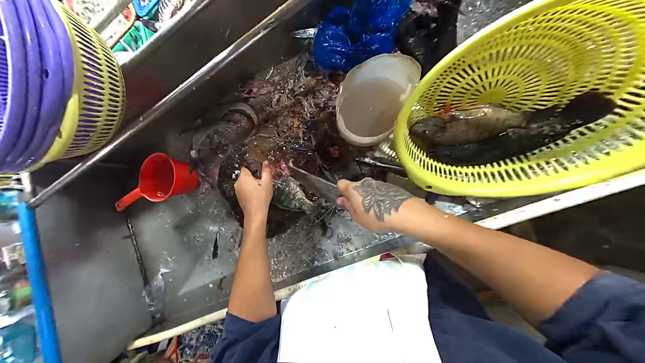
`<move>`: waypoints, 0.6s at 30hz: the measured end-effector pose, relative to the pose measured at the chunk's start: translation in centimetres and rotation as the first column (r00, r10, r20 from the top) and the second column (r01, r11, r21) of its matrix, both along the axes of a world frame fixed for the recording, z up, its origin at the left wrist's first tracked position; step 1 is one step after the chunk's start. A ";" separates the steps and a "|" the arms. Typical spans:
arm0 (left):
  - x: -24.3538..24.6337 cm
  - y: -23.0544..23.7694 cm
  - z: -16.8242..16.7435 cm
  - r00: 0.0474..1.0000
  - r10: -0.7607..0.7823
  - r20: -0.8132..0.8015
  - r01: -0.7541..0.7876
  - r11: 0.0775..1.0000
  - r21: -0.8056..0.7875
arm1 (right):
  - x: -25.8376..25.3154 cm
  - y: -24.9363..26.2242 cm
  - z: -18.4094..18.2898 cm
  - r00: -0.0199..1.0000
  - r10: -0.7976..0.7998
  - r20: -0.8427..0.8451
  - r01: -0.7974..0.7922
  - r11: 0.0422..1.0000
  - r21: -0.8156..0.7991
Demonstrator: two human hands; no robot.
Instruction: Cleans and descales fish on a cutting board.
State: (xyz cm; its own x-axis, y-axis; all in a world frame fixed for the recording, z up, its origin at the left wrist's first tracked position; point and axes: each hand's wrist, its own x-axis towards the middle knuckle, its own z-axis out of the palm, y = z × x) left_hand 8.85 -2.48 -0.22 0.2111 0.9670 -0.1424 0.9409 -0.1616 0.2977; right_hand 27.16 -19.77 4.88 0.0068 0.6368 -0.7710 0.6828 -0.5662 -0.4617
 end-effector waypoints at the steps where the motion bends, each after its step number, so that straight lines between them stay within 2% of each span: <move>1: 0.0 0.4 -0.1 1.000 -0.008 0.028 0.009 0.999 -0.032 | 0.0 0.1 -0.1 0.999 0.052 -0.009 -0.052 0.999 0.008; 4: -0.2 1.5 -0.7 0.987 -0.062 0.148 0.074 0.995 -0.074 | 0.6 0.5 -1.1 0.991 0.130 0.037 -0.131 0.991 0.034; 7: -1.3 2.3 -1.6 0.937 -0.069 0.342 0.124 0.982 -0.141 | 1.4 1.1 -1.2 0.987 0.148 0.058 -0.150 0.988 0.029; 9: -1.3 2.7 -1.9 0.887 -0.056 0.459 0.162 0.968 -0.194 | 2.2 1.3 -1.9 0.981 0.194 0.001 -0.194 0.978 0.082; 11: -0.7 3.0 -1.9 0.858 -0.056 0.511 0.201 0.952 -0.232 | 3.0 1.4 -3.0 0.970 0.232 -0.076 -0.214 0.957 0.197; 13: 0.1 2.7 -2.2 0.835 -0.018 0.550 0.223 0.924 -0.309 | 3.4 0.9 -4.7 0.964 0.220 -0.148 -0.170 0.942 0.290; 15: 0.8 2.0 -2.3 0.794 0.048 0.605 0.223 0.904 -0.364 | 3.1 0.1 -6.1 0.963 0.141 -0.229 -0.066 0.949 0.308; 16: 1.0 2.3 -2.1 0.793 0.059 0.606 0.206 0.911 -0.358 | 2.7 0.5 -6.3 0.958 0.096 -0.271 -0.015 0.958 0.287; 18: 0.9 2.6 -1.6 0.866 0.040 0.498 0.137 0.940 -0.313 | 1.8 1.2 -6.6 0.937 -0.005 -0.350 0.072 0.981 0.180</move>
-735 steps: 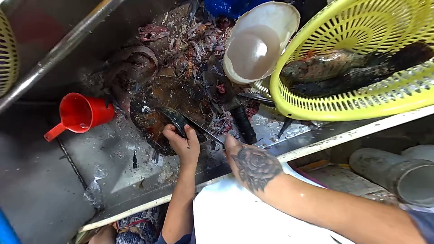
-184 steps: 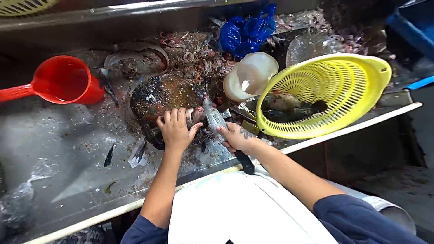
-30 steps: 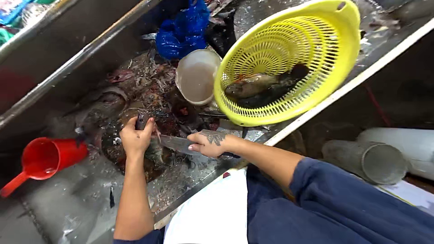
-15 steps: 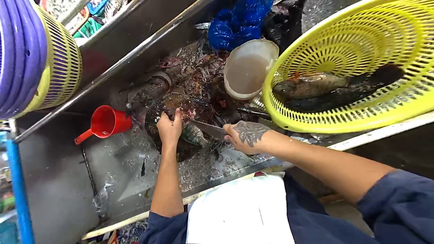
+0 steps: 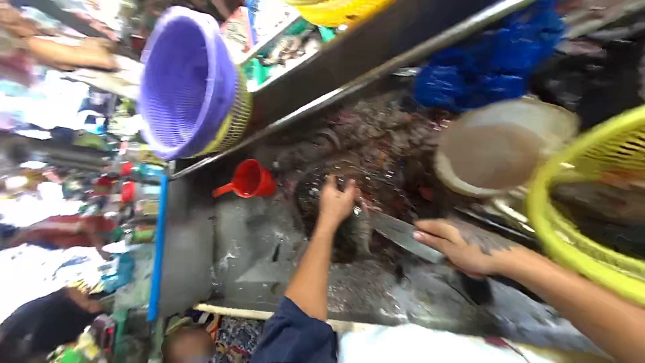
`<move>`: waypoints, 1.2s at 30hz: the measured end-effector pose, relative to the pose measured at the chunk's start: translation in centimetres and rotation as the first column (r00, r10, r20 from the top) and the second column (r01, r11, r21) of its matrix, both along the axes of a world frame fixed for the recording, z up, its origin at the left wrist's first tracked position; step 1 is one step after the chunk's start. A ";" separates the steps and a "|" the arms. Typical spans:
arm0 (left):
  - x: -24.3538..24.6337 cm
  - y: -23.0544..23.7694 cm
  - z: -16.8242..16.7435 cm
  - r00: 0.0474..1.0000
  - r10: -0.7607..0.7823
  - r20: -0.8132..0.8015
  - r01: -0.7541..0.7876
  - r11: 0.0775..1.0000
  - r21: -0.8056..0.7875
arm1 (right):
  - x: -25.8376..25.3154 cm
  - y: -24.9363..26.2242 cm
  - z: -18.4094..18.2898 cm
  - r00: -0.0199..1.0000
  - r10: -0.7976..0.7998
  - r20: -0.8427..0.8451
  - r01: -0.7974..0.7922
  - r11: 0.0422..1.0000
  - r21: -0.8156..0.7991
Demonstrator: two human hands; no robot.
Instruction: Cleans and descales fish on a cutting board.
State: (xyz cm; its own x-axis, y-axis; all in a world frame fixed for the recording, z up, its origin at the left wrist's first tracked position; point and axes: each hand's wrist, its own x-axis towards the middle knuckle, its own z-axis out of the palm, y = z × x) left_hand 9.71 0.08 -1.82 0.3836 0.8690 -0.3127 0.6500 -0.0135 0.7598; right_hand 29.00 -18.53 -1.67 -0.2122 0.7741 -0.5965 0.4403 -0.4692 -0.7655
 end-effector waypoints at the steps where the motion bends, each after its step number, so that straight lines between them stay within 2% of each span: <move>1: -0.1 0.0 0.4 0.996 0.009 -0.091 -0.006 0.999 0.035 | -0.2 0.3 -0.2 0.999 -0.032 -0.019 0.031 0.999 -0.044; 4: -0.4 -0.4 1.6 0.964 0.039 -0.263 -0.027 0.998 0.051 | -0.6 0.5 -1.0 0.998 0.008 0.070 -0.007 1.000 -0.023; 7: -0.6 -1.4 1.4 0.933 0.078 -0.351 -0.055 0.996 0.075 | -1.5 0.4 2.2 0.960 0.128 0.250 -0.120 0.992 -0.048; 9: -0.9 -1.3 1.0 0.928 0.125 -0.352 -0.103 0.991 0.080 | -1.7 0.2 3.6 0.940 0.178 0.291 -0.155 0.983 -0.101; 12: -1.1 -1.4 1.0 0.931 0.174 -0.322 -0.158 0.985 0.074 | -1.5 0.2 3.4 0.949 0.159 0.274 -0.144 0.987 -0.077; 16: -0.8 -1.3 0.8 0.930 0.107 -0.352 -0.102 0.994 0.033 | -1.2 1.5 1.4 0.980 0.115 0.161 -0.116 0.993 -0.005; 19: -0.3 -1.7 1.2 0.905 0.113 -0.411 -0.083 0.992 0.091 | -2.2 1.9 0.5 0.998 -0.008 0.070 0.017 0.992 -0.127; 22: -0.1 -2.5 0.8 0.883 0.158 -0.441 -0.084 0.980 0.181 | -2.6 1.3 2.7 0.994 -0.035 0.100 0.063 0.956 -0.287; 24: 0.0 -2.9 0.9 0.881 0.183 -0.437 -0.094 0.972 0.217 | -2.3 0.2 3.6 0.987 -0.059 0.153 0.106 0.939 -0.327; 27: -0.4 -3.0 1.3 0.886 0.241 -0.397 -0.127 0.948 0.292 | -1.4 -1.4 4.5 0.929 -0.125 0.348 0.219 0.944 -0.246; 29: -0.9 -2.8 1.5 0.882 0.243 -0.403 -0.124 0.946 0.300 | -1.7 -1.6 5.9 0.889 -0.125 0.441 0.228 0.955 -0.190; 32: -0.8 -2.4 1.6 0.876 0.200 -0.440 -0.088 0.961 0.261 | -3.9 0.2 7.7 0.905 -0.053 0.422 0.125 0.981 -0.146; 34: -0.5 -2.2 1.7 0.867 0.156 -0.473 -0.061 0.976 0.211 | -4.6 1.9 6.4 0.908 -0.002 0.419 0.069 0.987 -0.144; 36: -0.4 -2.1 1.9 0.857 0.136 -0.498 -0.052 0.982 0.181 | -4.4 2.9 6.0 0.851 -0.066 0.521 0.136 0.986 -0.096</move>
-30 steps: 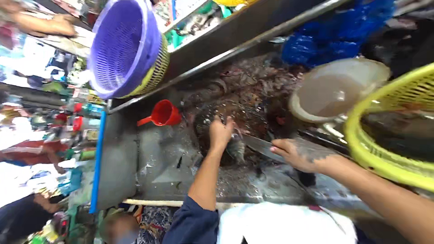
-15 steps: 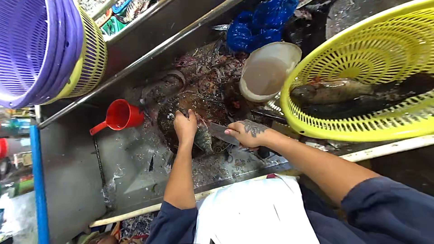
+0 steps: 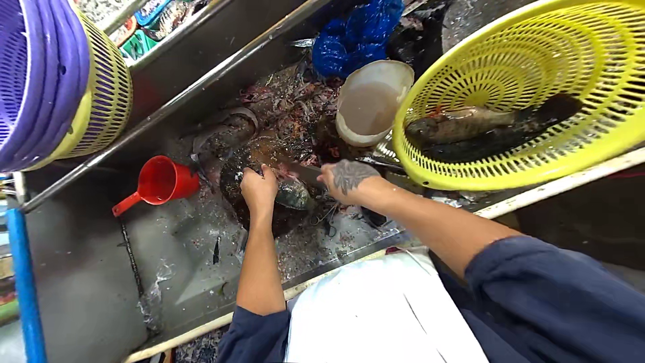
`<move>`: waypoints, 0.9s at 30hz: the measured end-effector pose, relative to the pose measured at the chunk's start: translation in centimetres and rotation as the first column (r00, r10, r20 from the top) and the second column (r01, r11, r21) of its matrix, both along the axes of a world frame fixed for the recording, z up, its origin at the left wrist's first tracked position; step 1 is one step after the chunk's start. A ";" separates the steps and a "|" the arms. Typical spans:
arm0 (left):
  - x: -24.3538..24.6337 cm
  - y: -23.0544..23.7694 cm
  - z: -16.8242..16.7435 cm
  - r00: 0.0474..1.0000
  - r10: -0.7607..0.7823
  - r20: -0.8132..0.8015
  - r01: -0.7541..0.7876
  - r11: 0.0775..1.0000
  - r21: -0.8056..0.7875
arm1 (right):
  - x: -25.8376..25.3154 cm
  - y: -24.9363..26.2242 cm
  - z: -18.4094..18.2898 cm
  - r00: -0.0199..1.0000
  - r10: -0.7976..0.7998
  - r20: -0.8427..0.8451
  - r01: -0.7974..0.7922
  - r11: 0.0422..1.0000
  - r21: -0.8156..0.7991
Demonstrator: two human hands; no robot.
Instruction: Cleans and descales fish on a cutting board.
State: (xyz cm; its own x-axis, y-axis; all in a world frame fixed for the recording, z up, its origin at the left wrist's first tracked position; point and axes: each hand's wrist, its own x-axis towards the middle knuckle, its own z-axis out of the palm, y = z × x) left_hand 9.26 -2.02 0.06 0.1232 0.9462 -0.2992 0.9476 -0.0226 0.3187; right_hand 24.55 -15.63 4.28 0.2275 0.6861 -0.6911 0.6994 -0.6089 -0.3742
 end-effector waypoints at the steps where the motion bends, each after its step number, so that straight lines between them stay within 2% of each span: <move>1: 0.2 0.2 0.2 1.000 0.009 -0.003 -0.009 1.000 -0.011 | 0.2 0.4 0.7 0.997 -0.034 0.072 0.033 0.999 0.016; 3: 0.0 0.5 0.3 0.999 0.024 -0.022 -0.025 0.999 -0.032 | -0.3 0.7 1.8 0.993 -0.020 0.118 0.015 0.999 0.037; 5: 0.0 0.7 0.3 0.999 0.024 -0.022 -0.025 0.998 -0.049 | -0.7 1.3 1.2 0.998 0.048 0.046 -0.047 0.999 -0.011; 7: 0.2 1.1 0.3 1.000 0.019 -0.009 -0.019 0.998 -0.065 | -0.3 2.1 0.9 0.996 0.023 0.081 -0.021 1.000 -0.022; 8: 0.1 1.2 0.1 1.000 0.024 0.003 -0.024 0.997 -0.068 | -0.3 2.2 0.6 0.988 -0.041 0.151 0.037 0.999 0.026; 10: -0.4 1.3 0.0 0.999 0.035 0.025 -0.033 0.998 -0.058 | -1.5 1.1 -2.3 0.941 -0.167 0.294 0.073 0.949 0.306; 12: -0.7 1.5 0.0 0.999 0.029 0.033 -0.028 0.998 -0.050 | -0.8 1.1 -0.7 0.996 0.005 0.092 -0.012 0.997 0.070; 13: -0.9 1.5 0.1 0.999 0.016 0.036 -0.015 0.999 -0.043 | -0.5 1.1 -0.7 0.997 0.004 0.075 -0.006 1.000 0.027; 16: -1.7 1.3 0.1 0.998 0.006 0.066 -0.005 1.000 -0.011 | 1.3 1.2 -0.2 0.966 -0.121 0.227 0.116 0.993 0.036; 19: -3.2 1.9 0.0 0.996 -0.003 0.084 0.004 1.000 -0.008 | 0.5 0.4 -0.1 0.994 -0.009 0.109 -0.002 0.995 0.104; 21: -3.6 2.1 -0.3 0.995 -0.020 0.102 0.025 0.999 -0.040 | -0.7 0.4 -2.1 0.998 0.045 0.045 -0.050 0.992 0.117; 23: -3.7 1.9 -0.4 0.989 -0.037 0.145 0.043 0.998 -0.038 | -0.6 1.6 -2.6 0.994 -0.031 0.107 0.022 0.996 0.081; 24: -4.0 1.8 -0.4 0.986 -0.043 0.163 0.046 0.999 -0.019 | -0.7 2.2 -1.6 0.982 -0.079 0.169 0.071 0.996 0.050; 25: -4.4 1.8 -0.5 0.983 -0.039 0.180 0.040 0.999 0.000 | -1.1 2.3 -1.0 0.968 -0.109 0.227 0.096 0.993 0.068; 26: -4.7 1.8 -0.6 0.978 -0.036 0.208 0.033 0.999 0.017 | -1.9 1.6 -1.8 0.959 -0.131 0.251 0.094 0.983 0.156; 27: -4.9 1.8 -0.9 0.968 -0.039 0.246 0.032 0.999 0.036 | -2.8 0.4 -4.0 0.948 -0.169 0.270 0.077 0.944 0.320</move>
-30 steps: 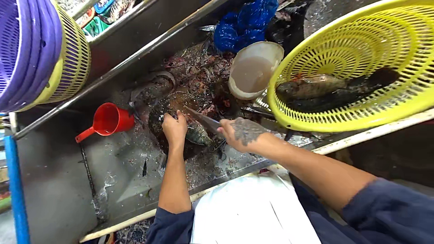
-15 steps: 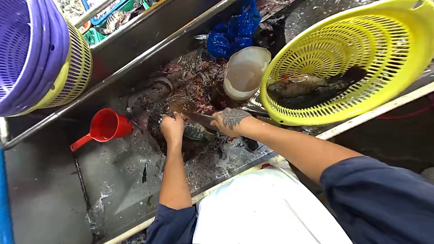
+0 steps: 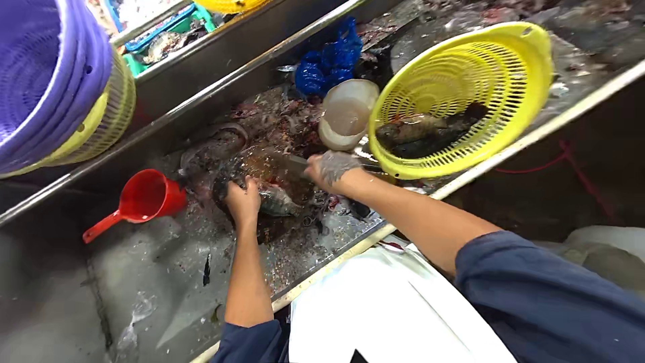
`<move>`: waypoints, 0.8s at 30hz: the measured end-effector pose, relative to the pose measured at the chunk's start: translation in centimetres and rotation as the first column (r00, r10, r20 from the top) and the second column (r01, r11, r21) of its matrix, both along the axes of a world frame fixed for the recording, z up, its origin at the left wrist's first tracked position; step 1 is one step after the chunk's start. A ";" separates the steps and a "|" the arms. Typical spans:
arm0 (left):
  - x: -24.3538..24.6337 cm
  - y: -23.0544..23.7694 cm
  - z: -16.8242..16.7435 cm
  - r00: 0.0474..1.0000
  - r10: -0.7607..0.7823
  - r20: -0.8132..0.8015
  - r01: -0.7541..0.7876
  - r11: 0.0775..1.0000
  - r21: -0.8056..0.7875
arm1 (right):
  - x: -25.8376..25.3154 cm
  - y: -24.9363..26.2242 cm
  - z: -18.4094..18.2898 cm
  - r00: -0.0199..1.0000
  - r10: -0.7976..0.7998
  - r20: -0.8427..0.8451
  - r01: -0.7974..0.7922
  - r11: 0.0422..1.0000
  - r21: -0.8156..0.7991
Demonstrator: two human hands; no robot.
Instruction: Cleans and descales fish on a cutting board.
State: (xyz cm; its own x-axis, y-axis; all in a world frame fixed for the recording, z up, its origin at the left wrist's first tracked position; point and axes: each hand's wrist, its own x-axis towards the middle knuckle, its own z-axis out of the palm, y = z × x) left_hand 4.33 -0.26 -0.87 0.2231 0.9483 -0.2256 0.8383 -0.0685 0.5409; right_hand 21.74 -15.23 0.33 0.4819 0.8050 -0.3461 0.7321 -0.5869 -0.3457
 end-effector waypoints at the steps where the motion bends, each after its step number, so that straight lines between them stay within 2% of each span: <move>1: 0.0 -0.2 -0.3 0.999 -0.005 0.047 0.004 1.000 0.017 | -0.3 -0.8 0.2 0.997 0.030 -0.076 -0.034 0.998 -0.057; 3: 0.4 -0.5 0.1 0.990 -0.025 0.136 0.018 0.998 0.056 | -0.1 -1.6 1.9 0.984 -0.024 -0.178 -0.012 0.980 -0.198; 5: 1.2 -1.3 1.4 0.975 -0.042 0.220 0.032 0.998 0.047 | 0.6 -2.8 3.3 0.967 -0.183 -0.177 0.139 0.962 -0.235; 8: 3.7 -3.5 4.0 0.947 -0.074 0.313 0.065 0.997 0.038 | 1.9 -7.8 3.7 0.918 -0.271 -0.290 0.236 0.960 -0.148; 10: 6.9 -5.9 5.2 0.889 -0.137 0.437 0.121 0.991 0.066 | 2.8 -12.7 4.2 0.853 -0.351 -0.387 0.354 0.933 -0.067; 12: 11.0 -8.9 5.3 0.810 -0.218 0.544 0.176 0.976 0.130 | 3.8 -17.7 4.4 0.761 -0.477 -0.439 0.531 0.847 0.001; 14: 15.1 -12.2 5.1 0.795 -0.349 0.496 0.254 0.934 0.250 | 5.4 -22.0 4.4 0.660 -0.591 -0.464 0.685 0.727 0.049; 15: 17.0 -14.0 5.2 0.791 -0.463 0.401 0.344 0.877 0.334 | 6.2 -23.9 4.1 0.623 -0.629 -0.466 0.737 0.672 0.077; 16: 18.8 -15.8 4.9 0.770 -0.584 0.257 0.446 0.781 0.438 | 7.1 -25.7 3.8 0.591 -0.658 -0.468 0.777 0.620 0.110; 18: 22.2 -19.6 3.3 0.637 -0.770 -0.042 0.649 0.507 0.567 | 8.8 -28.8 3.2 0.540 -0.688 -0.485 0.827 0.541 0.154; 20: 25.3 -23.3 0.9 0.379 -0.904 -0.198 0.850 0.256 0.460 | 10.0 -31.5 2.5 0.500 -0.701 -0.508 0.856 0.489 0.166; 21: 26.6 -24.8 -0.4 0.271 -0.931 -0.242 0.906 0.162 0.391 | 10.3 -32.7 2.0 0.486 -0.705 -0.517 0.865 0.471 0.171; 22: 27.7 -26.0 -1.3 0.197 -0.938 -0.286 0.944 0.103 0.312 | 10.7 -33.7 1.6 0.475 -0.702 -0.530 0.872 0.454 0.181; 24: 29.3 -27.4 -2.6 0.140 -0.908 -0.394 0.980 0.070 0.186 | 11.4 -35.1 1.0 0.453 -0.692 -0.562 0.886 0.420 0.196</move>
